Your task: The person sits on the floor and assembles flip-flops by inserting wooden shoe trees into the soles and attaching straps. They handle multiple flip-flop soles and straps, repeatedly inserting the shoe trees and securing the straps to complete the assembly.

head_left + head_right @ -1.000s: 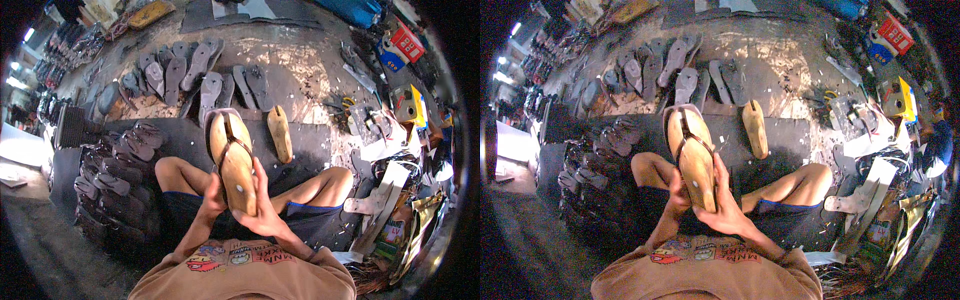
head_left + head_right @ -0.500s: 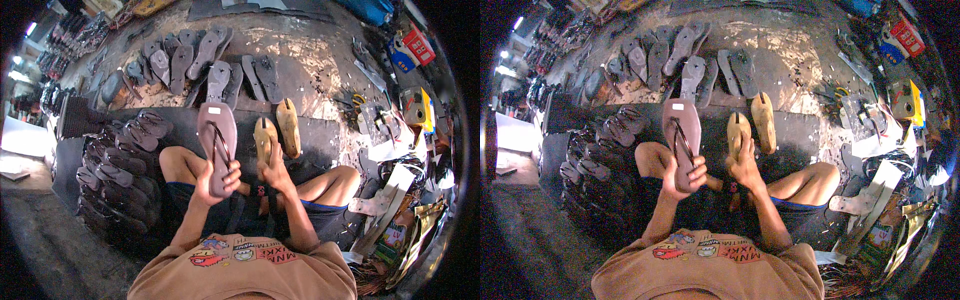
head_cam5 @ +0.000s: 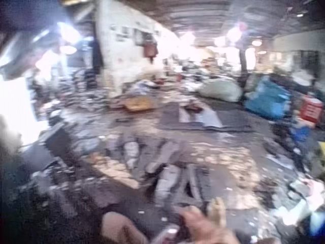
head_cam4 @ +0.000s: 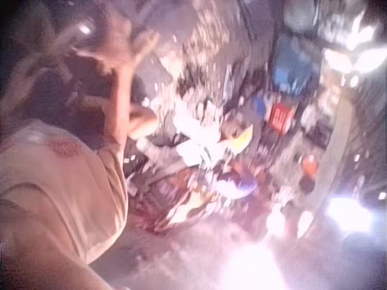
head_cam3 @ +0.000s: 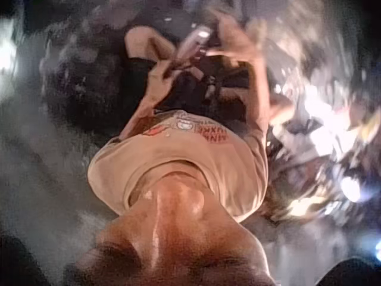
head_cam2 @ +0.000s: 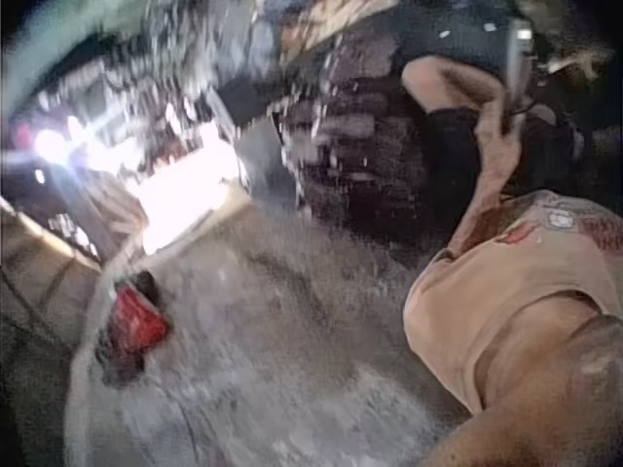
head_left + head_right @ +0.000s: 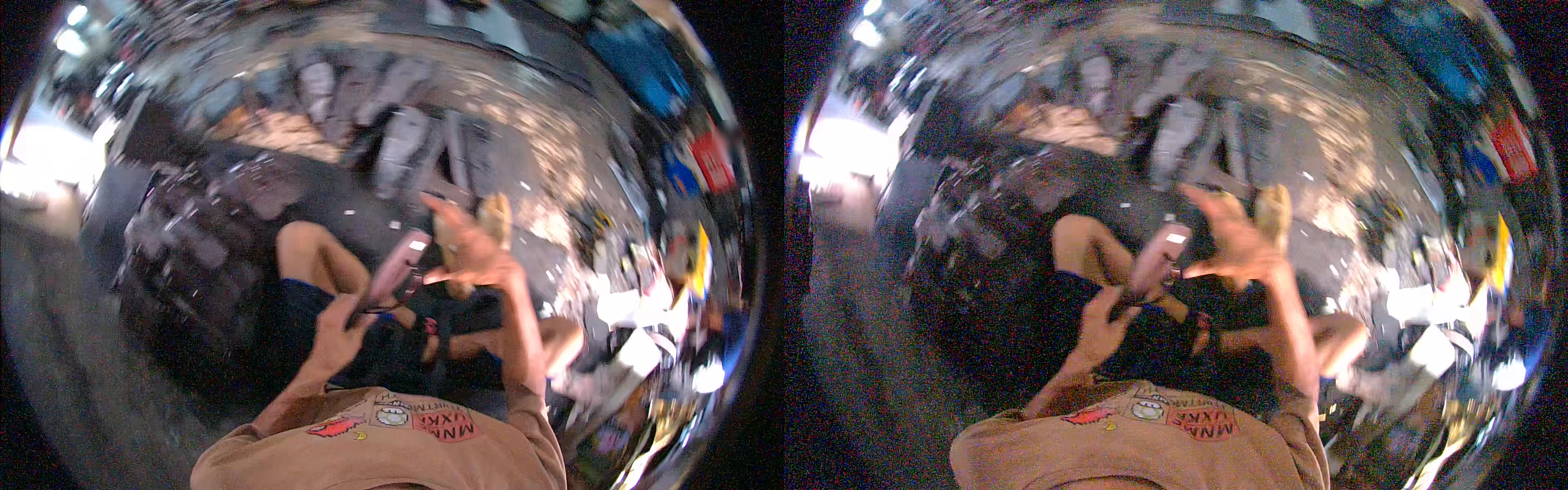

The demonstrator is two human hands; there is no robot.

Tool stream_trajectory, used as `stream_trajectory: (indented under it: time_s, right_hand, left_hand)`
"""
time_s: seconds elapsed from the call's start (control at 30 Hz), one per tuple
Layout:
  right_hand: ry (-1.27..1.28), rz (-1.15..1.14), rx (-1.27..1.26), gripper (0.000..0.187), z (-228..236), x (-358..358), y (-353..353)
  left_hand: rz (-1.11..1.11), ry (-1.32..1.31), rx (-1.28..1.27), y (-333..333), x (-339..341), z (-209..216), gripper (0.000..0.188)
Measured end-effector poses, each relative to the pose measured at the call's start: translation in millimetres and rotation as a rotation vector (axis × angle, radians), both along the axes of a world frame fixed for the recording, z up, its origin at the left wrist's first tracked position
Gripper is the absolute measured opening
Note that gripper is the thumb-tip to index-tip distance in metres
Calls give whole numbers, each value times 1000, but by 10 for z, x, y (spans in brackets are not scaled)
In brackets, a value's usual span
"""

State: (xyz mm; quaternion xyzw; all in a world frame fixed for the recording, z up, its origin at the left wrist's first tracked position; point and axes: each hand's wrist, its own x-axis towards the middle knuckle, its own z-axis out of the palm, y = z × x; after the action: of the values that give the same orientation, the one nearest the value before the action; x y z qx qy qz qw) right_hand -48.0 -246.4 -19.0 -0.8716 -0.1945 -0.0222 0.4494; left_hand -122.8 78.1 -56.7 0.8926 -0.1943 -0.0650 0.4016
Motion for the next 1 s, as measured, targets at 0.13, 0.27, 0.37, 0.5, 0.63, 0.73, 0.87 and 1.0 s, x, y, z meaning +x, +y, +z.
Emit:
stream_trajectory:
  time_s: [0.13, 0.27, 0.37, 0.5, 0.63, 0.73, 0.87, 1.0]
  right_hand:
    - [81, -1031, -621, 75, -1556, 515, -1394]
    - [413, -1020, -643, 65, -1928, 822, -1679]
    - [-598, -1388, -124, 53, -1873, 761, -1930]
    - [-493, -1120, 487, 41, -1085, 761, -944]
    - [-450, -944, 544, 31, -372, -193, -503]
    - [-575, -438, -58, 34, -20, -712, 159]
    - [-603, 52, -242, 44, 26, -1165, 594]
    - [-386, -24, -208, 24, -181, -1580, 622]
  left_hand:
    - [863, -231, -46, 1393, 188, 403, 45]
    - [1478, -307, -143, 2957, -331, 117, 54]
    - [1645, -85, -518, 3349, -699, -441, 68]
    - [1689, -73, -457, 3939, -1278, -1079, 66]
    - [1169, -361, 86, 2637, -3, -56, 50]
    - [604, 264, -837, 1450, 577, 623, 44]
    - [103, 813, -1299, 28, 871, 696, 48]
    - [83, 706, -854, -648, 933, 970, 37]
